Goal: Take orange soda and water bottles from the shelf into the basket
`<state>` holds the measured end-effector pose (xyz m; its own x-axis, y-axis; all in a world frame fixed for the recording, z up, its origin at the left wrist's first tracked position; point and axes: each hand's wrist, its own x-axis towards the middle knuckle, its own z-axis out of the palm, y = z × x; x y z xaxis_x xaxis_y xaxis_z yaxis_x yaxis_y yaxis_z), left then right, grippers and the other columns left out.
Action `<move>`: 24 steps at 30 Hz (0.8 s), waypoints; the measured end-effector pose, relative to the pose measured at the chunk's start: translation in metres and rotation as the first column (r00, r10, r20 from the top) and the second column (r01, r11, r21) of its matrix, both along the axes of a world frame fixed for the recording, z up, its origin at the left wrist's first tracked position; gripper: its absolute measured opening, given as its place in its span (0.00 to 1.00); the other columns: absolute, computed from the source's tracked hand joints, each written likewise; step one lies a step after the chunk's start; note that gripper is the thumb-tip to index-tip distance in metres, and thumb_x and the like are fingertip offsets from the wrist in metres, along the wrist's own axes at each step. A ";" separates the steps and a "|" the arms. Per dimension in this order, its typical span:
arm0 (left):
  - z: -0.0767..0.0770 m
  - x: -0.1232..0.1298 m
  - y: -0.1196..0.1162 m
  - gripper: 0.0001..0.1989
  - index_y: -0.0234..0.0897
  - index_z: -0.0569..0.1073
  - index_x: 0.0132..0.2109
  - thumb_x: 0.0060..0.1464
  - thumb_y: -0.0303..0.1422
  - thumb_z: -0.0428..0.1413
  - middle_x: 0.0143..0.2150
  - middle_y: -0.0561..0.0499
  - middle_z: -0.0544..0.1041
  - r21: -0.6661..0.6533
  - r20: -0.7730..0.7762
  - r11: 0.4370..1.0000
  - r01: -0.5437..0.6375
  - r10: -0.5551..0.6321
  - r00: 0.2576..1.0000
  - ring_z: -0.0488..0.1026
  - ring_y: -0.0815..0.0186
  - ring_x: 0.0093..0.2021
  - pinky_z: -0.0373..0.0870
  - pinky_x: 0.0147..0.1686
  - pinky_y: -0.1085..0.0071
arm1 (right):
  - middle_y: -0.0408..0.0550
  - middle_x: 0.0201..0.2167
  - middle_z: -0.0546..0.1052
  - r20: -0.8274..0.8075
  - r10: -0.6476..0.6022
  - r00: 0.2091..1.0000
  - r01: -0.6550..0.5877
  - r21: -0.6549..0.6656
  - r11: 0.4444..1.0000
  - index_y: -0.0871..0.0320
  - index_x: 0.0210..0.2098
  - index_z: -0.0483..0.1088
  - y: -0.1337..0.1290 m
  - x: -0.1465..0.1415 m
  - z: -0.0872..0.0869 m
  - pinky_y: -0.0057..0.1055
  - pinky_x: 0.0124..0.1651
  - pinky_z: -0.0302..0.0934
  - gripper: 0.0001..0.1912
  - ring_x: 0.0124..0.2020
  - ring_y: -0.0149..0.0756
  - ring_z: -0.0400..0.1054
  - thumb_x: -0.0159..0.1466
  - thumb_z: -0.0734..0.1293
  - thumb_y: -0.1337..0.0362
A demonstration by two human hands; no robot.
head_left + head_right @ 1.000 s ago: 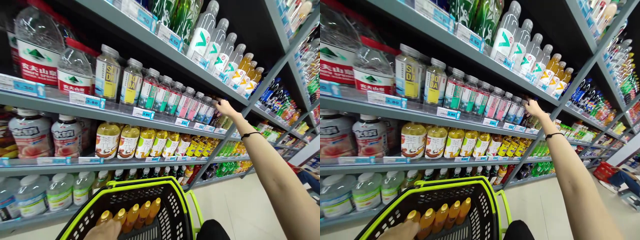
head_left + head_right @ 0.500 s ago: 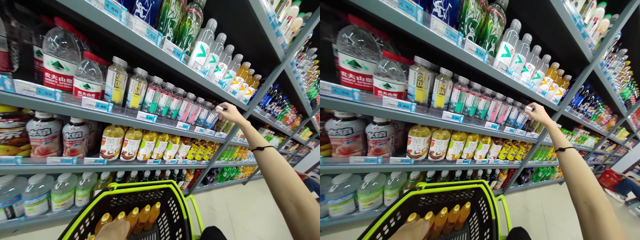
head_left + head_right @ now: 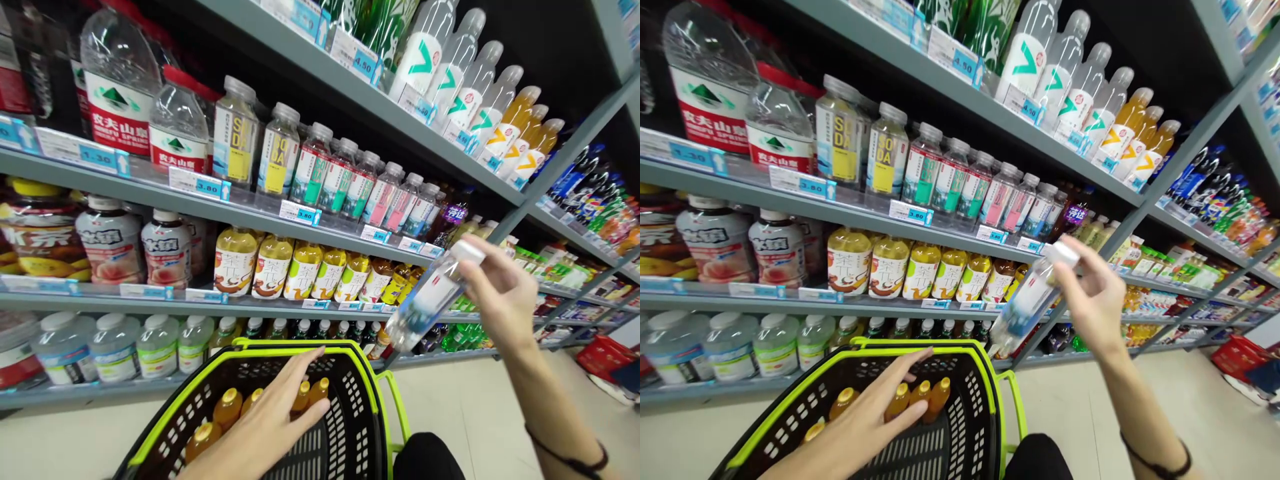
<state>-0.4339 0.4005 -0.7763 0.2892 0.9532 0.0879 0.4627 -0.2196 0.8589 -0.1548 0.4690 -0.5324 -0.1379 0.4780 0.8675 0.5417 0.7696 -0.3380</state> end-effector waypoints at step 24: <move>-0.021 0.027 0.019 0.35 0.32 0.68 0.55 0.47 0.45 0.71 0.46 0.44 0.77 -0.332 0.698 0.941 -0.063 0.290 0.654 0.76 0.61 0.44 0.72 0.46 0.67 | 0.53 0.62 0.69 -0.814 0.224 0.536 -0.830 -0.557 -0.036 0.45 0.63 0.68 -0.051 -0.092 -0.299 0.40 0.31 0.75 0.22 0.31 0.37 0.75 0.72 0.66 0.48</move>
<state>-0.4071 0.4200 -0.7974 0.0634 0.9962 -0.0592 -0.3308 0.0769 0.9406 -0.2469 0.4180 -0.8314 -0.6044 0.7966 -0.0097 -0.2960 -0.2358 -0.9256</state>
